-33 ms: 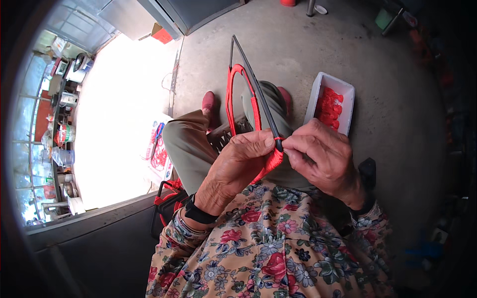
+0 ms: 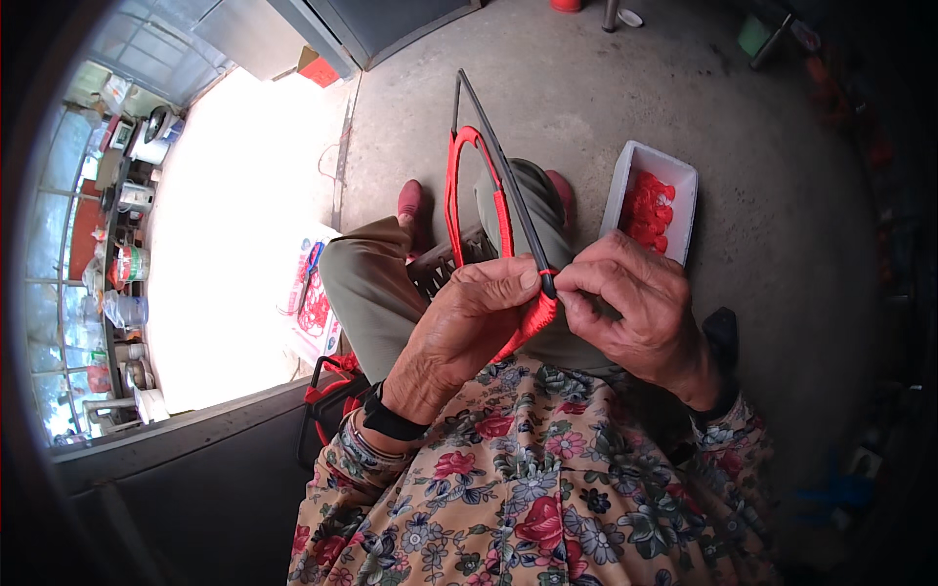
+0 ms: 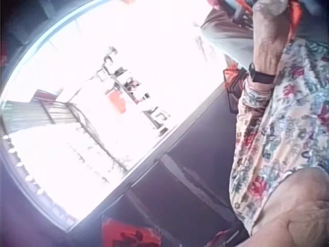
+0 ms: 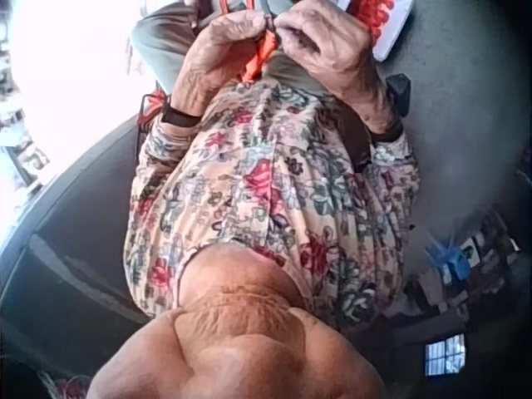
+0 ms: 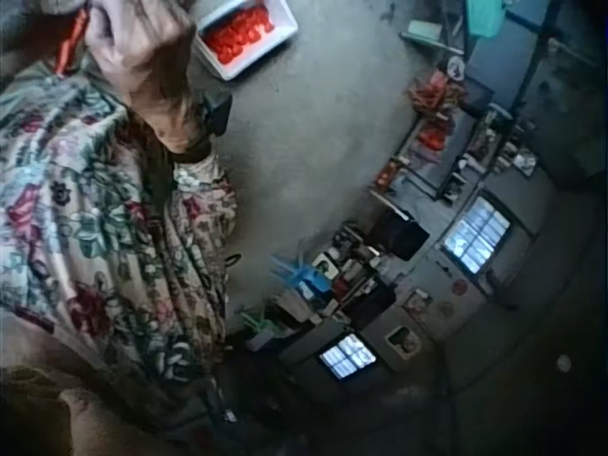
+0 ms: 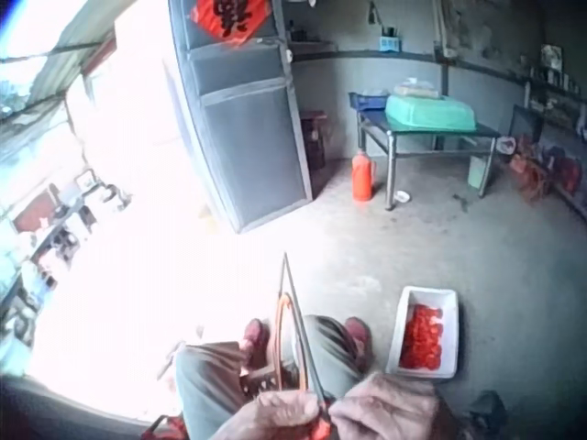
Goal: Wrapping a red plastic furniture frame with red cord using a needle.
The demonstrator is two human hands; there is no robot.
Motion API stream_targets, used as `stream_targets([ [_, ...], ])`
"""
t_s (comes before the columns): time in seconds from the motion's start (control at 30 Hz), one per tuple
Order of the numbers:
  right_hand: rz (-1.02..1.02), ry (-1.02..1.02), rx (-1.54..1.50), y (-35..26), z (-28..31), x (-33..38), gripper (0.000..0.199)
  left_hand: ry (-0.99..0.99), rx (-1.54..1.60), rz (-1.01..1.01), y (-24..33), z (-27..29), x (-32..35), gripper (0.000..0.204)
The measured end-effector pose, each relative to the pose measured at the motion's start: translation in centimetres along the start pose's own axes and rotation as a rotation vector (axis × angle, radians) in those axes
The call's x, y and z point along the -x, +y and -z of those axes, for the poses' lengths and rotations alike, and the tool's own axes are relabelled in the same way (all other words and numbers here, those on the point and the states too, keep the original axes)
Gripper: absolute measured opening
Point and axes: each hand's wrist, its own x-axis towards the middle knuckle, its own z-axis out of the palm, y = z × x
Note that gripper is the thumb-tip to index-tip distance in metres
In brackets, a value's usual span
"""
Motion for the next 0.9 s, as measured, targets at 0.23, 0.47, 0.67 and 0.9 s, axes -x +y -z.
stream_targets([
  [0.23, -0.367, -0.012, -0.435, -0.4, 0.2, 0.1, 0.01, -0.166, -0.049, 0.037, 0.4, -0.6, 0.5, 0.02],
  [0.47, -0.369, 0.0, -0.538, -1.5, 0.7, 0.0, 0.009, -0.162, -0.185, -0.18, 0.6, -1.4, 0.3, 0.036],
  [0.67, -0.27, 0.085, -0.493, -1.3, 0.6, -0.5, 0.01, -0.018, -0.264, -0.219, 0.8, -2.6, 1.6, 0.028],
  [0.9, 0.021, 0.008, -1.176, -1.3, 3.3, -5.0, 0.022, 0.029, -0.238, -0.287, 1.8, -2.1, 1.3, 0.024],
])
